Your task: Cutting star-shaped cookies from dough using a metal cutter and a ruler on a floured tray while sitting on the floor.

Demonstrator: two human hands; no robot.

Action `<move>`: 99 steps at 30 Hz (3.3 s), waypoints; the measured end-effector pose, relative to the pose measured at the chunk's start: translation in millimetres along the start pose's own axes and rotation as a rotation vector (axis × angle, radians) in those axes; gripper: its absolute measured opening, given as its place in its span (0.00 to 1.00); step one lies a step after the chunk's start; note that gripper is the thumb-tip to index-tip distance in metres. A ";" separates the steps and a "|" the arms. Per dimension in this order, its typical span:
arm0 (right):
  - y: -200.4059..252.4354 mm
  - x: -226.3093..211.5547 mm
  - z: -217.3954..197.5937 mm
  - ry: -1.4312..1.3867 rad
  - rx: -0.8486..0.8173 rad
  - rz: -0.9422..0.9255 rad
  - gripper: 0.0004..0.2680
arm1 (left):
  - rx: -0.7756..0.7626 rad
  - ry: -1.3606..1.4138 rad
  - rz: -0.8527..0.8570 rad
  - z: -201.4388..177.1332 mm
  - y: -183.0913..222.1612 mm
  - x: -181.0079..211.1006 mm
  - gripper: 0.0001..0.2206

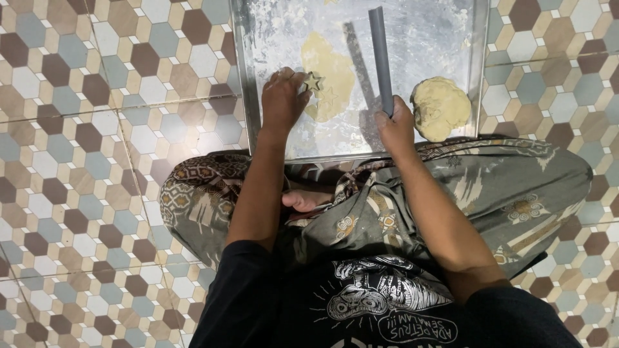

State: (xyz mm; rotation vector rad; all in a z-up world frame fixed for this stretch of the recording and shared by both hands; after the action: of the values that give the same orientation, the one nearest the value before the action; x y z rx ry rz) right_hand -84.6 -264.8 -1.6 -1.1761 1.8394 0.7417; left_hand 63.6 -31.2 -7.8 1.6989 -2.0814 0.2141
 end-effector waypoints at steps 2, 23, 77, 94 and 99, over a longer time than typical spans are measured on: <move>0.8 -0.4 -0.3 -0.003 -0.002 0.001 0.03 | 0.004 -0.001 0.003 -1.7 0.7 0.8 0.17; 0.4 6.3 1.7 -0.010 0.005 -0.024 0.03 | -0.068 0.073 -0.097 -23.8 7.9 4.6 0.20; -24.4 -31.8 15.2 -0.113 -0.120 0.067 0.07 | -0.006 0.096 -0.152 -30.6 -9.2 -1.0 0.05; -20.0 -73.1 32.7 0.572 -0.329 -0.467 0.12 | 0.538 0.384 0.042 -91.9 7.7 17.8 0.12; -36.1 -88.4 54.9 0.717 -0.472 -0.582 0.15 | 0.451 -0.057 0.093 -26.8 -25.2 11.4 0.23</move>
State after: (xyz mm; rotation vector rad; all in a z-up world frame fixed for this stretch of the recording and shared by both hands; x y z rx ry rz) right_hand -13.1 -195.7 45.8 -2.3934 1.7254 0.4401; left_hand 92.5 -36.7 17.0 1.8697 -2.2804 0.7189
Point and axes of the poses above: each hand's wrist, its own y-axis away from the middle knuckle, its own z-axis out of the palm, x = y × z, the point moved 7 cm from there along -y, towards the middle knuckle, and after that the axes turned 14 degrees about -z, right-handed, at the moved point
